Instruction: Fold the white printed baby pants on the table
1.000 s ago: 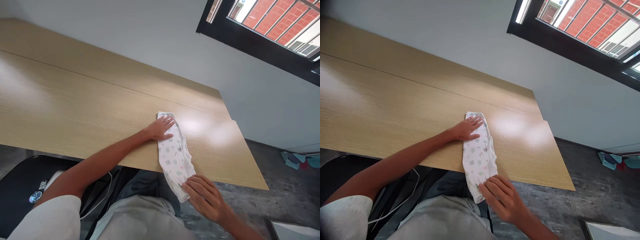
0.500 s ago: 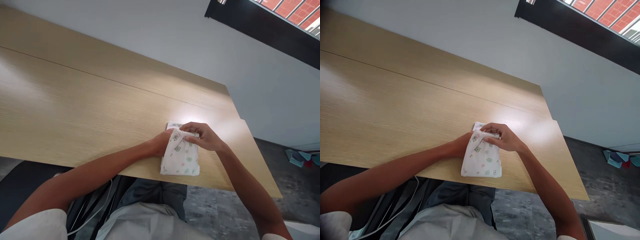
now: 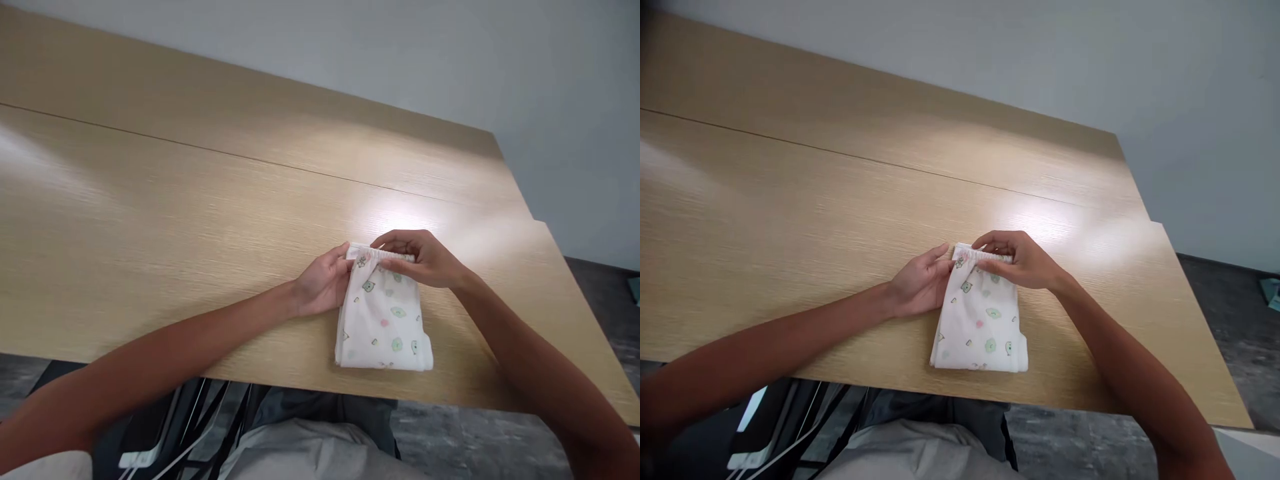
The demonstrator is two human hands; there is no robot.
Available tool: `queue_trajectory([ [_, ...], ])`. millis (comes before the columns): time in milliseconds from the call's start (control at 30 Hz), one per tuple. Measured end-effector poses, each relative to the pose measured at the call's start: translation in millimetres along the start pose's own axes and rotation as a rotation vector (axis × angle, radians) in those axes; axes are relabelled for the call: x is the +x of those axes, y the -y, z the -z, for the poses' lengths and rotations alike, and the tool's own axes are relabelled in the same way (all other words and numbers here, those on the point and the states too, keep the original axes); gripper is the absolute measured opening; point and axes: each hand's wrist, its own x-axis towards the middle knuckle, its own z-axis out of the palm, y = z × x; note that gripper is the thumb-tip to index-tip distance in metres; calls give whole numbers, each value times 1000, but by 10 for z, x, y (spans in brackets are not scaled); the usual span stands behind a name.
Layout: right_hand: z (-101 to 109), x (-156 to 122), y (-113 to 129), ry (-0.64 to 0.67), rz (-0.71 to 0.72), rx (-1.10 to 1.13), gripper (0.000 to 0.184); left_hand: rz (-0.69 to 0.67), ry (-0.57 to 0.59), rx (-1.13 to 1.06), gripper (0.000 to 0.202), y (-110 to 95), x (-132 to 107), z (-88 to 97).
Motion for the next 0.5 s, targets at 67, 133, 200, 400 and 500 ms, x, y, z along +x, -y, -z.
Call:
queue_trajectory([
  [67, 13, 55, -81, -24, 17, 9, 29, 23, -29, -14, 66, -4, 4, -25],
  [133, 9, 90, -154, -58, 32, 20, 28, 31, -40, -22, 64, -6, 5, -41],
  [200, -12, 108, -220, -83, 30, 17, 27, 32, -45, -32, 62, -9, 1, -45],
  [400, -109, 93, -373, -247, 11, -46, 32, -12, -66, -95, 55, 44, -19, -22],
  [500, -139, 83, -401, -315, 22, -104, 33, -76, -132, -99, 42, 101, -53, -35],
])
